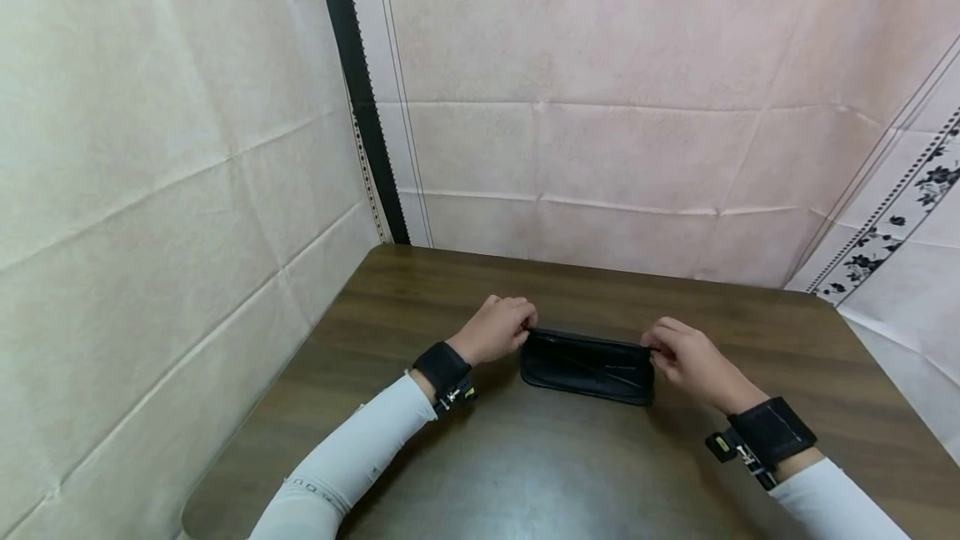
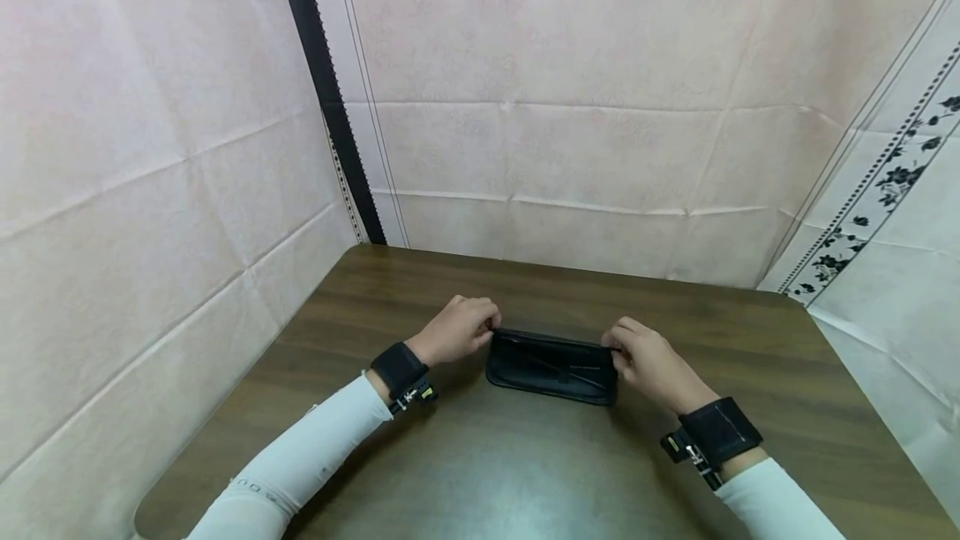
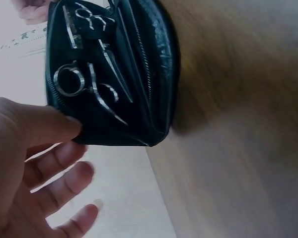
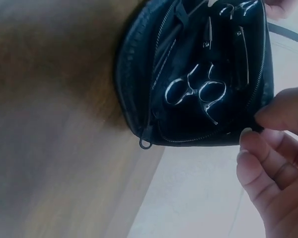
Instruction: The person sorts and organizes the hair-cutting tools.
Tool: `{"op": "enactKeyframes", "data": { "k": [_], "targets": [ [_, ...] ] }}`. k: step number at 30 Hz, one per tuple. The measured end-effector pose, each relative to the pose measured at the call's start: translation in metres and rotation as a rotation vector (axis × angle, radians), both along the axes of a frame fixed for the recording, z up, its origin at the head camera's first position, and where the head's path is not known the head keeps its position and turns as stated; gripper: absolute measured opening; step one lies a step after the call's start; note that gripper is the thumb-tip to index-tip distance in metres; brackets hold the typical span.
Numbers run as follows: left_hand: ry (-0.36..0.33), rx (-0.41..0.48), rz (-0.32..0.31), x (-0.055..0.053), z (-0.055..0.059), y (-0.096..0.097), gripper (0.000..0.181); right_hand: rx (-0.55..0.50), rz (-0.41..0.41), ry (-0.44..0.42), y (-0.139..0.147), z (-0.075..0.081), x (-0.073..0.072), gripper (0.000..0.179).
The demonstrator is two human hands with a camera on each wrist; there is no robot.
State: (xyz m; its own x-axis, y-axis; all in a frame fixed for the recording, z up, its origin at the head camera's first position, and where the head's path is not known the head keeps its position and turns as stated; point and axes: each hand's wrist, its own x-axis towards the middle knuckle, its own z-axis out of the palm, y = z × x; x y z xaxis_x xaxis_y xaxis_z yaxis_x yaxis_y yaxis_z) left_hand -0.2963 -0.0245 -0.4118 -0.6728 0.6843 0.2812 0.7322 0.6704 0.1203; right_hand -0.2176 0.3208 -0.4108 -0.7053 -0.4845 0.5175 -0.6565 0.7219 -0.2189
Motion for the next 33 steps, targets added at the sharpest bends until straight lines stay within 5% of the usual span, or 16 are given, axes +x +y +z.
{"op": "enactKeyframes", "data": {
  "k": [12,33],
  "targets": [
    [-0.024,-0.151,-0.08,0.014,-0.002,-0.005,0.013,0.039,0.071,-0.13,0.0,-0.016,0.018,0.039],
    [-0.034,-0.197,-0.131,0.023,-0.026,-0.007,0.019,0.086,0.109,-0.312,-0.003,-0.034,0.027,0.045]
  ]
}}
